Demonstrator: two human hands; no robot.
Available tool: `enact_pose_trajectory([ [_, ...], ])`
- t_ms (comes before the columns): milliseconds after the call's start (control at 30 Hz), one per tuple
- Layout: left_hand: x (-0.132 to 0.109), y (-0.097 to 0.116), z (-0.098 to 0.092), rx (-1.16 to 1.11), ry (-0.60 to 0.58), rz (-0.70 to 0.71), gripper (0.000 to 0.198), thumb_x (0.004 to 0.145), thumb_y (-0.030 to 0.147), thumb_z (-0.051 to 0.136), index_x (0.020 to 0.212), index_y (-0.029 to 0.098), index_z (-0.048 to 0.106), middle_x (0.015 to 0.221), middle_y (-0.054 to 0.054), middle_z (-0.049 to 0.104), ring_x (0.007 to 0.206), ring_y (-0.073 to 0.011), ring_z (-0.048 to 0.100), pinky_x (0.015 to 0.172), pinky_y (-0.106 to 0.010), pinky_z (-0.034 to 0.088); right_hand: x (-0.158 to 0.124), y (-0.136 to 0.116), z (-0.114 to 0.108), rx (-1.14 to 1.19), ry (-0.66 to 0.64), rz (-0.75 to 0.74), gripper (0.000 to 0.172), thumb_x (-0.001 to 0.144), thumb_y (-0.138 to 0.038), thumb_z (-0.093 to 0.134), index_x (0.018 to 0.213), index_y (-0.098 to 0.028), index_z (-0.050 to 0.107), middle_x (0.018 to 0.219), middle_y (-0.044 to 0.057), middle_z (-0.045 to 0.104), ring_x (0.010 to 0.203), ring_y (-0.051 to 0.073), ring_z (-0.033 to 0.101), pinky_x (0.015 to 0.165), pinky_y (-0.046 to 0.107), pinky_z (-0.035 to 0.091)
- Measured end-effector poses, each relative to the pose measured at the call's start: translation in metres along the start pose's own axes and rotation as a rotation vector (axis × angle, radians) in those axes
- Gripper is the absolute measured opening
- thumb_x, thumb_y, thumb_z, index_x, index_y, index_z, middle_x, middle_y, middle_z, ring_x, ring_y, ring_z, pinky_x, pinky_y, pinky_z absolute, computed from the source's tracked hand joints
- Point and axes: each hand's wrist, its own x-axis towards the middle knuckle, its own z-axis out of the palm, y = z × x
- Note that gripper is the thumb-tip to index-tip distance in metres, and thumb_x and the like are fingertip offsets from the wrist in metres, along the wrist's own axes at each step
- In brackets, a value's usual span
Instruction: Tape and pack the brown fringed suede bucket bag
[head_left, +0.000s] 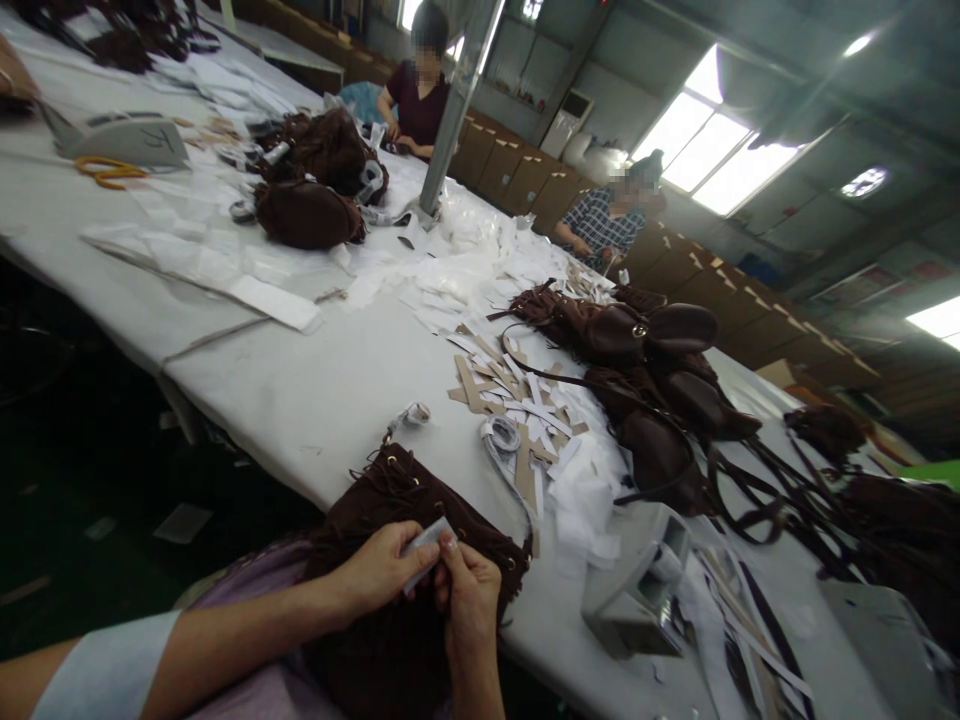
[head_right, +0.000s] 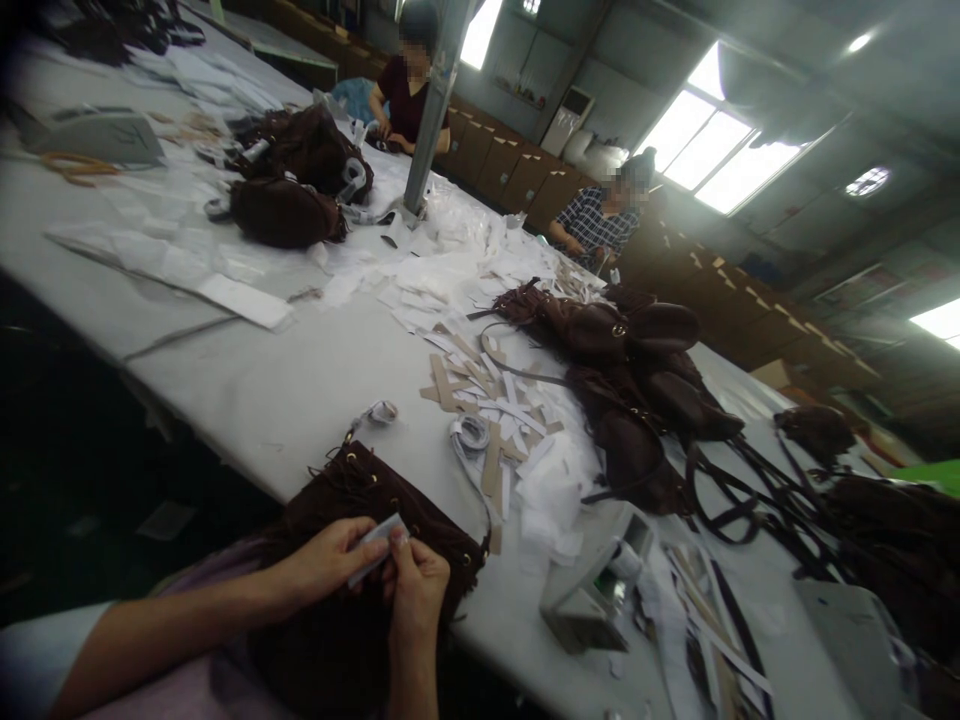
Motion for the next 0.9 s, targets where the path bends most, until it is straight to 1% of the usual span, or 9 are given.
enact_pose_trajectory([
  [133, 0.001, 0.001, -0.003, -0.030, -0.056, 0.085, 0.044, 0.080, 0.057, 0.050, 0.071, 0.015, 0.053, 0.057, 0.002, 0.051, 0.043, -0.0070, 0.040, 0.040, -0.019, 0.029, -0.003, -0.003, 0.001, -0.023, -0.002, -0.034, 0.053, 0.075, -0.057, 0.063, 0.045, -0.015, 0.052, 0.040, -0.003, 0.048, 0.033, 0.003, 0.029, 0.035, 0.018, 0.017],
  [367, 0.000, 0.004, -0.005, -0.207, -0.087, -0.029, 0.048, 0.070, 0.063, 0.059, 0.067, 0.016, 0.049, 0.051, 0.005, 0.047, 0.037, -0.0046, 0.033, 0.035, -0.018, 0.018, -0.003, 0.006, -0.003, 0.042, -0.071, -0.027, 0.052, 0.074, -0.062, 0.062, 0.053, -0.014, 0.057, 0.046, 0.001, 0.058, 0.034, 0.005, 0.041, 0.036, 0.018, 0.028],
  [500, -0.004, 0.004, -0.002, -0.207, -0.070, -0.041, 0.049, 0.069, 0.065, 0.059, 0.067, 0.016, 0.049, 0.052, 0.005, 0.047, 0.036, -0.0043, 0.031, 0.034, -0.017, 0.018, -0.011, 0.010, -0.017, 0.026, 0.009, 0.079, 0.064, 0.067, -0.075, 0.056, 0.074, -0.012, 0.065, 0.055, 0.005, 0.064, 0.034, 0.010, 0.048, 0.033, 0.019, 0.029],
  [567, -0.007, 0.003, -0.001, -0.195, -0.069, -0.052, 0.048, 0.071, 0.063, 0.058, 0.068, 0.016, 0.050, 0.050, 0.006, 0.045, 0.037, -0.0044, 0.029, 0.034, -0.017, 0.018, -0.017, 0.006, -0.043, 0.001, 0.141, 0.085, 0.072, 0.066, -0.079, 0.052, 0.085, -0.010, 0.066, 0.057, 0.006, 0.065, 0.034, 0.010, 0.047, 0.032, 0.020, 0.027],
  [633, -0.009, 0.001, -0.001, -0.183, -0.074, -0.058, 0.046, 0.074, 0.062, 0.057, 0.066, 0.016, 0.050, 0.049, 0.007, 0.042, 0.037, -0.0047, 0.028, 0.034, -0.017, 0.018, -0.023, -0.004, -0.085, -0.038, 0.421, -0.032, 0.070, 0.067, -0.077, 0.052, 0.086, -0.010, 0.067, 0.058, 0.005, 0.064, 0.035, 0.008, 0.043, 0.034, 0.020, 0.027],
  [700, -0.009, -0.003, -0.002, -0.181, -0.079, -0.056, 0.045, 0.075, 0.060, 0.056, 0.065, 0.017, 0.051, 0.050, 0.007, 0.044, 0.038, -0.0050, 0.028, 0.034, -0.017, 0.019, -0.030, -0.019, -0.135, -0.085, 0.776, -0.185, 0.064, 0.066, -0.072, 0.058, 0.087, -0.013, 0.067, 0.061, 0.002, 0.062, 0.040, 0.007, 0.041, 0.037, 0.021, 0.029],
  [733, -0.008, -0.005, -0.002, -0.182, -0.086, -0.052, 0.043, 0.076, 0.059, 0.056, 0.065, 0.017, 0.052, 0.051, 0.006, 0.045, 0.039, -0.0051, 0.029, 0.035, -0.017, 0.019, -0.032, -0.028, -0.160, -0.096, 0.872, -0.213, 0.062, 0.065, -0.070, 0.060, 0.091, -0.014, 0.067, 0.063, 0.000, 0.061, 0.043, 0.007, 0.042, 0.039, 0.021, 0.031],
  [833, -0.006, -0.014, -0.001, -0.172, -0.083, -0.037, 0.039, 0.078, 0.055, 0.055, 0.063, 0.018, 0.054, 0.049, 0.007, 0.044, 0.039, -0.0057, 0.029, 0.035, -0.018, 0.019, -0.033, -0.050, -0.218, -0.128, 0.984, -0.196, 0.061, 0.063, -0.067, 0.062, 0.090, -0.013, 0.068, 0.063, -0.001, 0.058, 0.046, 0.009, 0.043, 0.041, 0.022, 0.034],
  [900, -0.003, -0.021, 0.000, -0.155, -0.051, -0.040, 0.038, 0.077, 0.054, 0.055, 0.061, 0.020, 0.054, 0.047, 0.007, 0.043, 0.037, -0.0059, 0.028, 0.034, -0.018, 0.018, -0.027, -0.057, -0.236, -0.153, 0.968, -0.151, 0.060, 0.061, -0.067, 0.064, 0.083, -0.012, 0.070, 0.061, 0.000, 0.058, 0.046, 0.009, 0.044, 0.041, 0.022, 0.034],
])
